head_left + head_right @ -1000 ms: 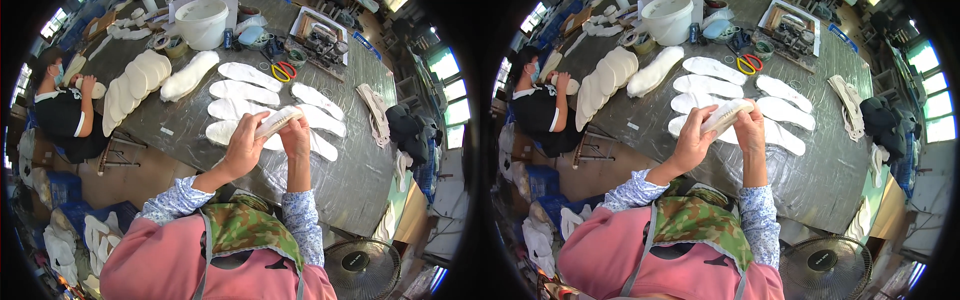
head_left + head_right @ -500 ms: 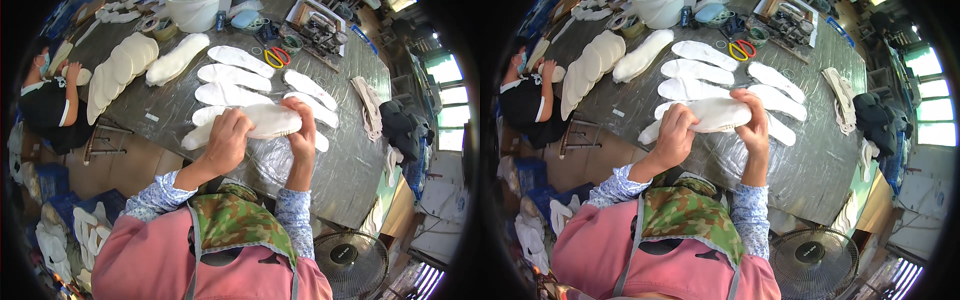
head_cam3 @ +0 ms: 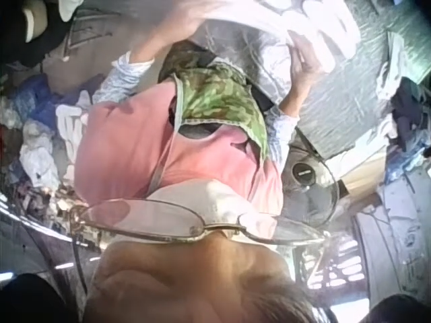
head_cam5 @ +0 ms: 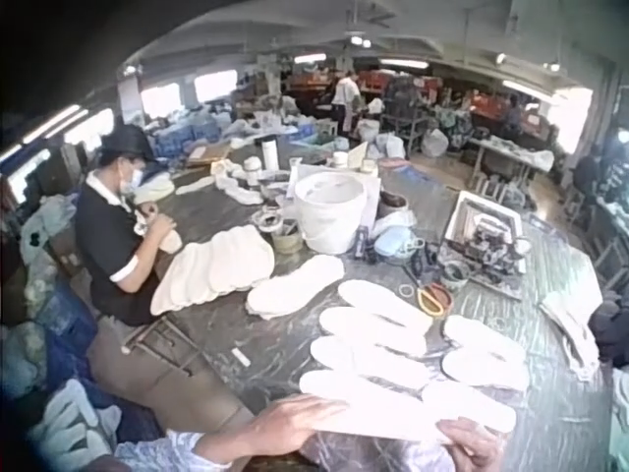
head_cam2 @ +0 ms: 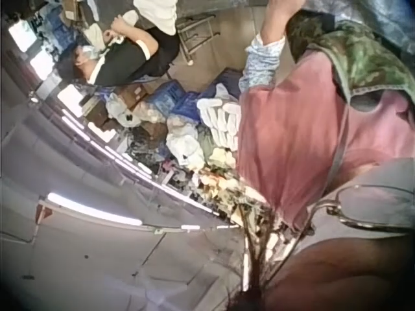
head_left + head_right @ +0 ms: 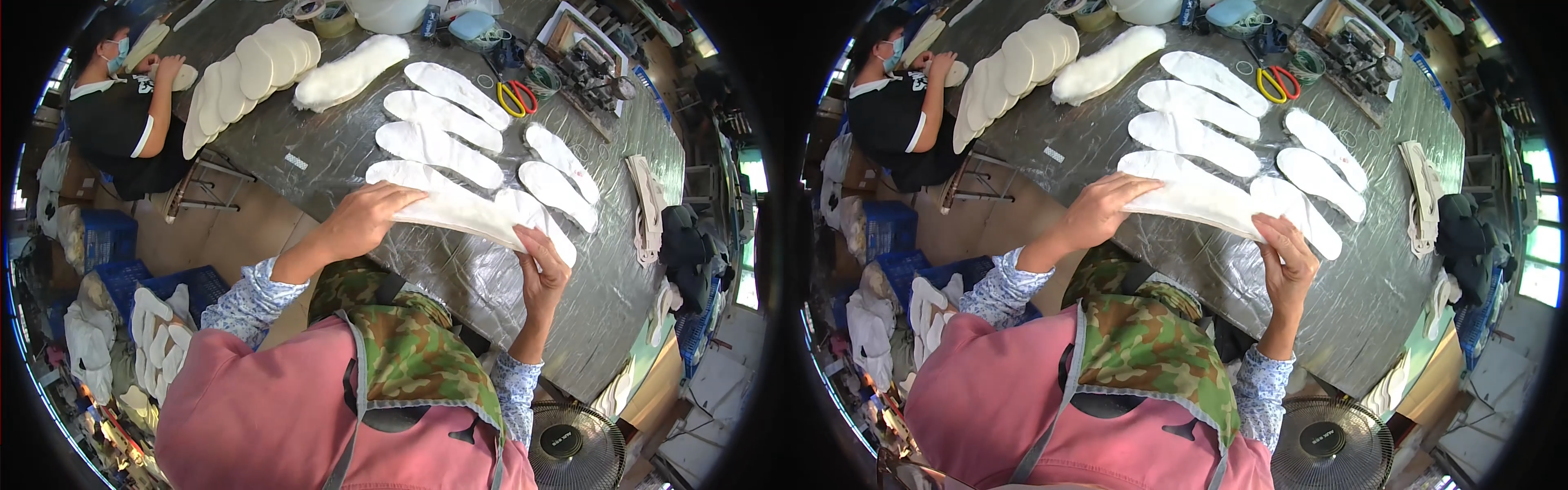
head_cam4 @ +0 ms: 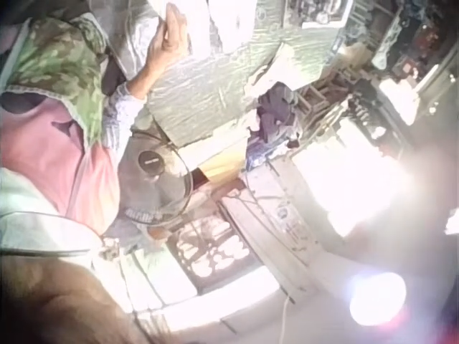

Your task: Trimming the edges of shoe insoles using scissors to ensure proper alignment and fit.

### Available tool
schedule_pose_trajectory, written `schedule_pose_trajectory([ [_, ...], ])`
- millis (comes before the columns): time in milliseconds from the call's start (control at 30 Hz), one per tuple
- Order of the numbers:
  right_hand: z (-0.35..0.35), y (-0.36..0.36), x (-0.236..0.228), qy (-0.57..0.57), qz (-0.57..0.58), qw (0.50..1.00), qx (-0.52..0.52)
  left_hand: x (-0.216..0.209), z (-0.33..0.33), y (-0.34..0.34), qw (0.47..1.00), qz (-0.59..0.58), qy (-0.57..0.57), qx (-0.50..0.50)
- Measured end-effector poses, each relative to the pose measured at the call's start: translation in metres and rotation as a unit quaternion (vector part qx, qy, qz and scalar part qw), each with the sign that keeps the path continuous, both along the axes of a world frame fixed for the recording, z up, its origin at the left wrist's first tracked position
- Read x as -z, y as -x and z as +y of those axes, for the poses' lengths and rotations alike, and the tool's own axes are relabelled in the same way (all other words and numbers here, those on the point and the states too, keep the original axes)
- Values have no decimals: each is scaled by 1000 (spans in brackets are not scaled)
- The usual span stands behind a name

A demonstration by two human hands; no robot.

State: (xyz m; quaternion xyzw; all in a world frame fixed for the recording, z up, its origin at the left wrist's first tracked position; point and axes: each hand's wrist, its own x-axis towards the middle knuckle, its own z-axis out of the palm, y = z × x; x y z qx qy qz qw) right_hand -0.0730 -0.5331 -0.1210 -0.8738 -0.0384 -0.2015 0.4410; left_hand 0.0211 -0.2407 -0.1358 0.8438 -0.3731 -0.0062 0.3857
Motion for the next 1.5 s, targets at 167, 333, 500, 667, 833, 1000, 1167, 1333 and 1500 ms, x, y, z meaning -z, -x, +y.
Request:
schedule_pose_trajectory([
  [167,-26,34,26,-161,123,979,30,-8,10,3,944,315,94,28],
  [333,-43,69,39,-251,275,923,98,33,-14,21,833,506,208,79],
  [500,-68,119,99,-387,310,853,164,89,-61,50,786,578,213,57],
  [667,-78,160,147,-528,148,760,350,104,-93,66,844,520,46,122],
  [833,-172,194,156,-468,101,760,440,91,-87,64,871,482,36,85],
  [1000,-290,222,115,-338,208,824,403,95,-33,14,908,398,129,1],
  [1167,-268,108,106,-119,215,876,416,101,98,-52,906,272,175,-272],
  [1333,-221,40,97,26,101,906,410,100,190,-131,918,-2,48,-394],
  [1500,-71,-61,93,-19,149,961,231,73,232,-199,905,-122,-164,-374],
])
